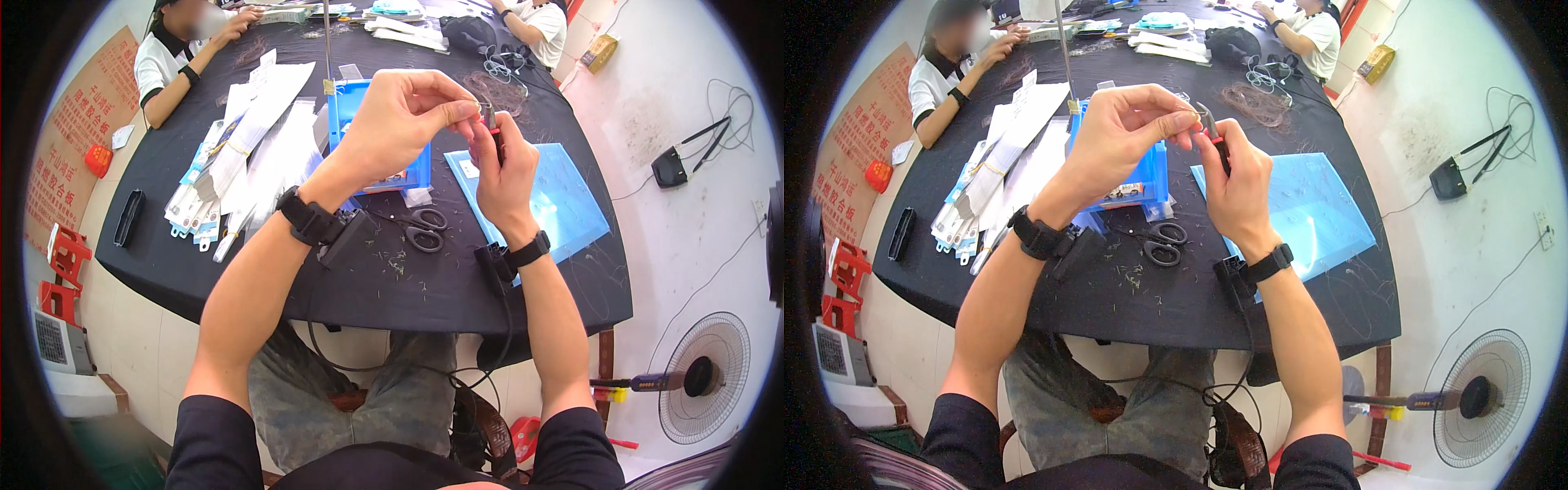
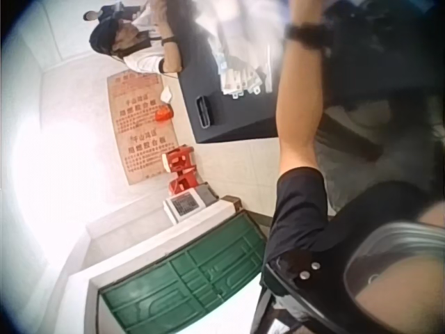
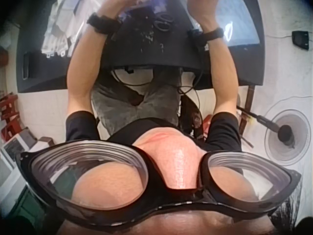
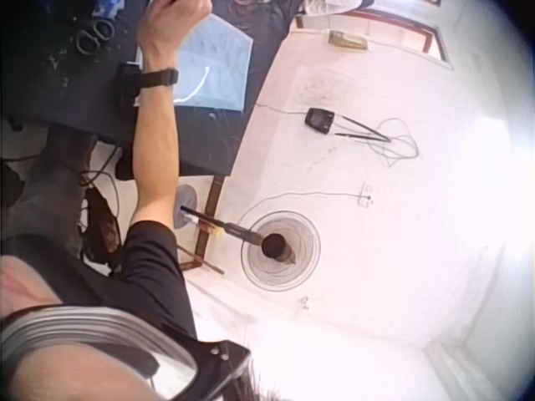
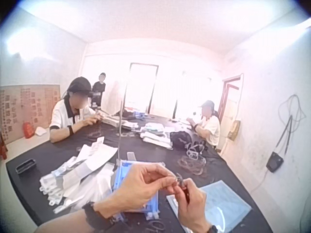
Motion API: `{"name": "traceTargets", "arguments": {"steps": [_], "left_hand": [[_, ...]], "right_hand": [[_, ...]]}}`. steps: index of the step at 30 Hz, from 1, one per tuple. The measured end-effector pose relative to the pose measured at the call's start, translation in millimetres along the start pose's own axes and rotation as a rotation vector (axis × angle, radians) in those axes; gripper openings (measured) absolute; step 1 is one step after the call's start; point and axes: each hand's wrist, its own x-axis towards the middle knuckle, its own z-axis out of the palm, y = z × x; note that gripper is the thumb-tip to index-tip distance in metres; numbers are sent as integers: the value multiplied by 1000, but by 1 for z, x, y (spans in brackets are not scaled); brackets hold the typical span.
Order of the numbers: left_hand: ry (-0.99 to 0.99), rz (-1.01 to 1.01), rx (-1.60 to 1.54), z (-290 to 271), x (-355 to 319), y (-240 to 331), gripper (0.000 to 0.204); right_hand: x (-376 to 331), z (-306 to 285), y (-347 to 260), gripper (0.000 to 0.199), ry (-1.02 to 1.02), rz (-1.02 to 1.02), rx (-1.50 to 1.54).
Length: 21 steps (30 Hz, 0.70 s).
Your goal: The recorder is assembling fishing hook rigs by threading line through small beads and attaching hooks.
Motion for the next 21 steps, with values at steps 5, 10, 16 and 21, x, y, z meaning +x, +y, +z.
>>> {"name": "traceTargets", "arguments": {"steps": [5, 10, 16, 21], "left_hand": [[5, -6, 58, 2, -1, 1, 15], [16, 2, 29, 6, -3, -5, 12], [51, -7, -46, 9, -5, -12, 7], [57, -4, -62, 8, -5, -15, 7]], "right_hand": [[-2, 4, 0, 17, 12, 39, 94], [-6, 9, -8, 24, -27, 151, 308], [-9, 15, -18, 30, -35, 267, 628], [-10, 15, -22, 33, -62, 324, 733]]}}
